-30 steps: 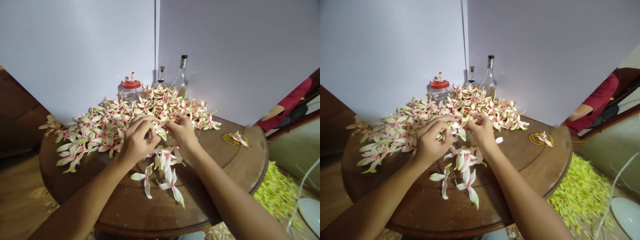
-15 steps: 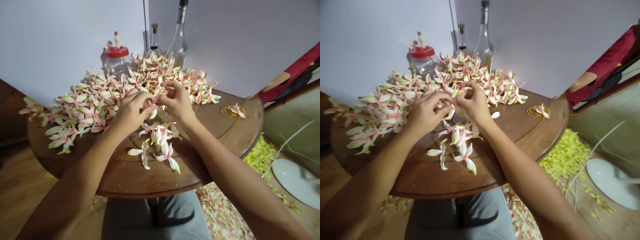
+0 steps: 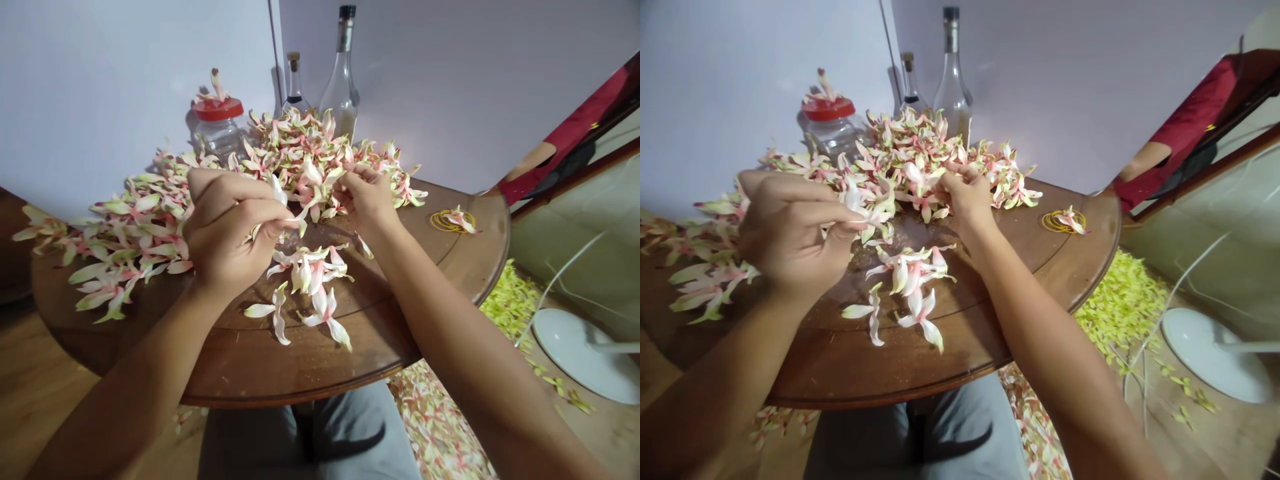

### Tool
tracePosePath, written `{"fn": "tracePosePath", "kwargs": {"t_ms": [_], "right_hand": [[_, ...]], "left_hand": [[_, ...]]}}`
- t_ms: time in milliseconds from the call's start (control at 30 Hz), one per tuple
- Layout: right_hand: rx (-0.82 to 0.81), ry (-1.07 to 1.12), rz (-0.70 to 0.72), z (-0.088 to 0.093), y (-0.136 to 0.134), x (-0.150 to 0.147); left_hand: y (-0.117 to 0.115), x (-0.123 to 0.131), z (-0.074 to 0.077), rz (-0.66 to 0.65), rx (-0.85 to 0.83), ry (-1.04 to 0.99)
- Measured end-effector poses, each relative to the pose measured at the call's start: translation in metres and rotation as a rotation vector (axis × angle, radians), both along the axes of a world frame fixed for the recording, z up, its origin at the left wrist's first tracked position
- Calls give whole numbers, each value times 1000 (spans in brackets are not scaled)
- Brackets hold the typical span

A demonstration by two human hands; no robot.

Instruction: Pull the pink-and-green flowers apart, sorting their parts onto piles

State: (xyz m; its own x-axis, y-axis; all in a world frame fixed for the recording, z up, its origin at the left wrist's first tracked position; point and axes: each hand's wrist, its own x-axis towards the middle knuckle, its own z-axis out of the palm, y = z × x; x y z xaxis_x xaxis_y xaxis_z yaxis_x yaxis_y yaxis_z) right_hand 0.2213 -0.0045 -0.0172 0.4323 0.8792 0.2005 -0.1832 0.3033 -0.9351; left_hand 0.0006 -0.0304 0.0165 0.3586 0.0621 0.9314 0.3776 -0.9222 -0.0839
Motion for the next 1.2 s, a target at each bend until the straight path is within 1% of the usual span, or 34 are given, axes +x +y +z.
{"fn": "tracePosePath", "kwargs": {"t_ms": [100,167,200,267,367,467,567,733,900,1000,1100,1167,1200], "right_hand": [[14,-50,-73,1,3,14],[34,-98,-82,2,1,13],[50,-127,-65,3,-2,9],[83,-184,2,4,-10,-4],[106,-249,170,7,-24,-29],[113,-238,318,9,-36,-47],[109,-199,390,11,-40,-54],[60,-249,336,12,-41,-53],[71,-278,303,13,-42,-54],[59,-296,300,13,-44,-57],[79,-319,306,12,-44,-60],[81,-357,273,11,-42,-59],[76,-373,244,9,-40,-58]], "left_hand": [[3,-1,-1,-15,-118,91],[6,0,-3,-26,-182,131],[7,1,-4,-15,-197,130],[10,2,-5,45,-218,92],[12,2,-6,129,-268,60],[16,0,-6,165,-333,82],[20,-3,-8,176,-345,69],[22,-4,-9,188,-354,37],[18,0,-8,224,-306,170],[17,2,-10,258,-278,209],[15,1,-10,253,-267,197],[14,-1,-9,229,-234,154],[13,-2,-7,214,-192,117]]}}
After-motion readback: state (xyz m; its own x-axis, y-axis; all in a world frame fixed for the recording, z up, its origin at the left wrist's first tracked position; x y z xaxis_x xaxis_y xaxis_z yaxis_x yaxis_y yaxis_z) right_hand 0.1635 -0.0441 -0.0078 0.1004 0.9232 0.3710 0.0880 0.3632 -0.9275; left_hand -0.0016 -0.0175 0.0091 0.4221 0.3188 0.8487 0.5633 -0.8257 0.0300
